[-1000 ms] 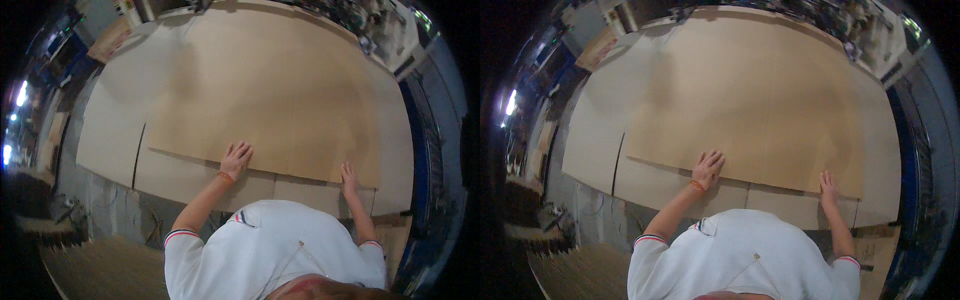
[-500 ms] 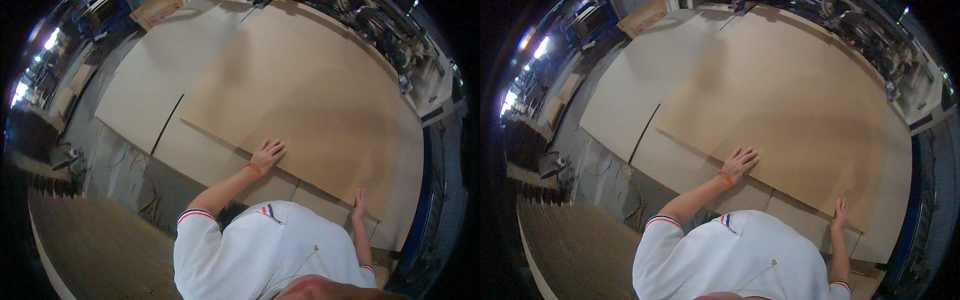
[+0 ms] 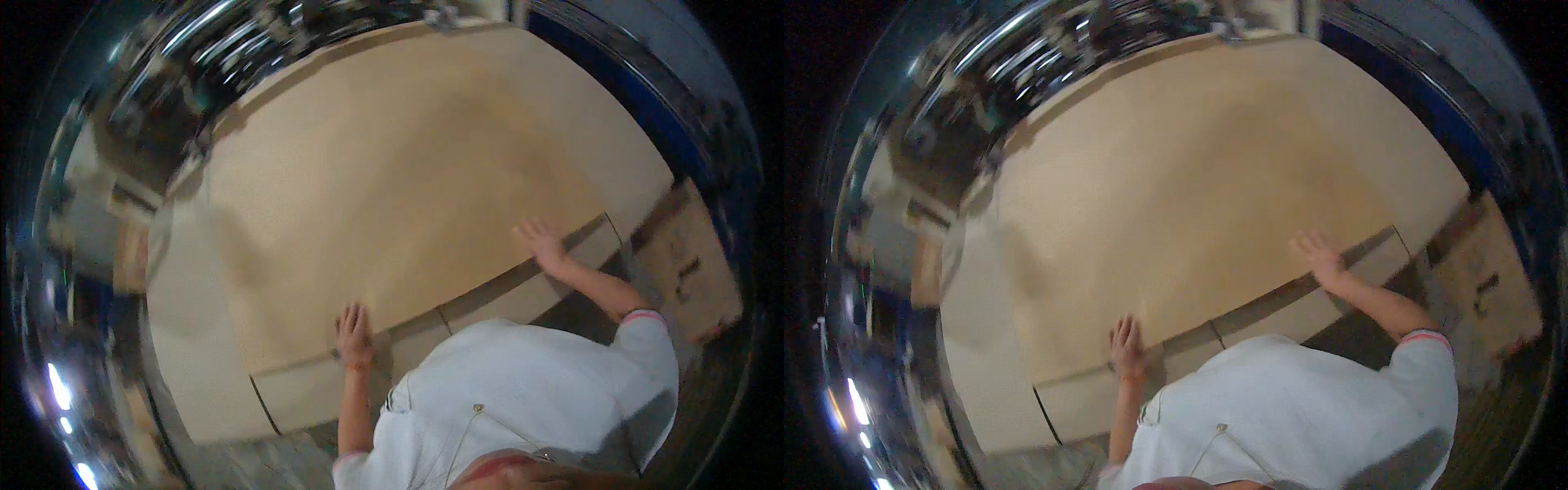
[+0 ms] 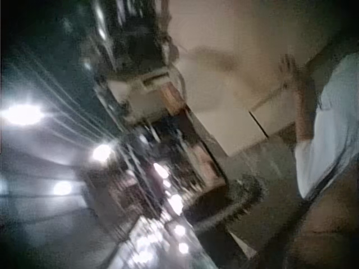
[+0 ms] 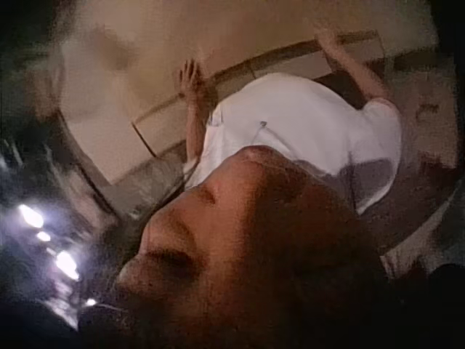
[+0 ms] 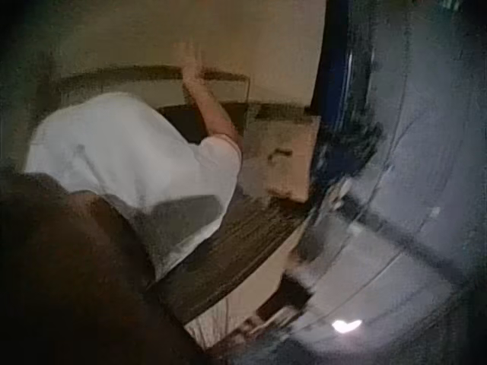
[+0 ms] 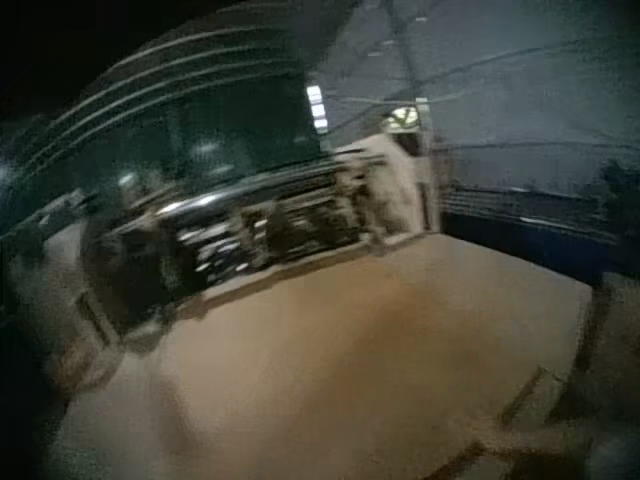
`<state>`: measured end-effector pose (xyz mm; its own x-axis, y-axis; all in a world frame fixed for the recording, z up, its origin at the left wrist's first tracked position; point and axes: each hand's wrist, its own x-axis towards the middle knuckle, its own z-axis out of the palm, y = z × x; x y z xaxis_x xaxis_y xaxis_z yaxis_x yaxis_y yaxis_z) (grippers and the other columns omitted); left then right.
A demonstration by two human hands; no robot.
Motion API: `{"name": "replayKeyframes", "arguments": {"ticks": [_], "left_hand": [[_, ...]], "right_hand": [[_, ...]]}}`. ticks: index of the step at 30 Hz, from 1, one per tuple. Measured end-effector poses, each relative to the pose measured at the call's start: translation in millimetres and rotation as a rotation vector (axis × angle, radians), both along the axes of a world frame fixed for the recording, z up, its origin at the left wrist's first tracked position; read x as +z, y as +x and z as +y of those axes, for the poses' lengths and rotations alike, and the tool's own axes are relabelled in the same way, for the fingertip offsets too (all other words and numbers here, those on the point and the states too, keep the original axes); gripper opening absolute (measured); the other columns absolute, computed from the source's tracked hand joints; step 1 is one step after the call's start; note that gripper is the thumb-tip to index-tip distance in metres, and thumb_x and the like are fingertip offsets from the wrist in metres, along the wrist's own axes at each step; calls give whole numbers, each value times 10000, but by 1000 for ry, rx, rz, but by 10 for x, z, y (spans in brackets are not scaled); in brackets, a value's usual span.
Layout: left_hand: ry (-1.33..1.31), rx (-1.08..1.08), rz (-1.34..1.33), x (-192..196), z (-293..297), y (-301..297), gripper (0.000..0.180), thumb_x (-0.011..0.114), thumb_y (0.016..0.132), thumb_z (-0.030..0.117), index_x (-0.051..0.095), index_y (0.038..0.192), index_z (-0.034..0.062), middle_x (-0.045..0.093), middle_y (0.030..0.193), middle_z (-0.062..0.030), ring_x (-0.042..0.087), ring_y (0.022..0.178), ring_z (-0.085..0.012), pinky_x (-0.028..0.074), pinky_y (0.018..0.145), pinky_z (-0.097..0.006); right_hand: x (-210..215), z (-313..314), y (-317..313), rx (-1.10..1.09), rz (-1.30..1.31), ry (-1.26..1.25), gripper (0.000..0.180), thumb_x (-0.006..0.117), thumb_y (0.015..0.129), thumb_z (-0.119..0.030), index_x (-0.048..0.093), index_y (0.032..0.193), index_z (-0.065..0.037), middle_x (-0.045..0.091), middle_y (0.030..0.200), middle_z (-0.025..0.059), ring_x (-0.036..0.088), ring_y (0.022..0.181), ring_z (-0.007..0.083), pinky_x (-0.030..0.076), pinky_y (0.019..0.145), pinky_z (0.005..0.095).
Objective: The person repeatedly folds large flat cardboard sheets along pre-scored lines on a worktable. The person lifts, aligns, and presses the cardboard to create creases, then places the folded pieces back on the table. The process is repeated multiple times with similar sheets.
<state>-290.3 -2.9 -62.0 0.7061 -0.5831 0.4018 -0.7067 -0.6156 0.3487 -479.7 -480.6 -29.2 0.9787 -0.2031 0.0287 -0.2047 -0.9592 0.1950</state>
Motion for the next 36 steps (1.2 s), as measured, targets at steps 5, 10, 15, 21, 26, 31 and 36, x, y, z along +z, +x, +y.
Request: {"name": "replayKeyframes", "arguments": {"ticks": [5,10,15,21,26,31,36], "left_hand": [[186,-31,16,112,149,24,452,525,846,144,548,1294,91,498,1376,-131,431,1303,-321,249,1104,-518],[269,17,0,132,232,-102,446,478,885,162,519,1323,91,479,1391,-143,417,1313,-323,240,1106,-514],[250,-12,-68,220,150,-90,400,446,913,169,545,1291,83,487,1378,-161,440,1290,-340,267,1094,-499],[321,-33,-112,419,108,-109,419,438,881,86,551,1283,56,514,1345,-182,483,1252,-356,319,1069,-507],[182,-115,-20,1008,-172,-424,422,467,833,-1,586,1235,40,526,1331,-184,467,1271,-352,306,1078,-520],[73,-142,-36,1294,-627,-956,420,544,817,33,598,1231,84,553,1315,-139,483,1264,-327,349,1055,-501],[-24,-77,6,1168,-212,-1317,440,618,795,43,612,1223,140,564,1310,-101,509,1242,-306,377,1037,-482]], "right_hand": [[-370,484,14,-130,166,47,579,564,805,-175,442,1360,-64,398,1421,192,406,1284,400,363,1040,482],[-185,1069,117,180,-240,247,464,528,824,-185,537,1266,-45,427,1396,201,397,1300,380,329,1053,513],[-187,986,132,208,-382,415,416,541,834,-214,578,1229,-86,452,1399,137,389,1320,312,303,1050,562],[-73,523,-266,414,-451,569,515,660,798,-328,553,1280,-182,452,1411,57,381,1328,275,281,1074,534],[322,-325,-402,281,-446,223,803,758,620,-450,499,1341,-210,482,1384,31,441,1274,257,338,1039,518],[116,-783,-861,65,-501,155,639,709,673,-290,564,1284,-169,488,1393,42,491,1238,262,405,1003,457],[90,-473,-1005,98,-511,250,540,570,704,-71,599,1241,-117,491,1392,74,445,1291,293,383,1024,491]]}}
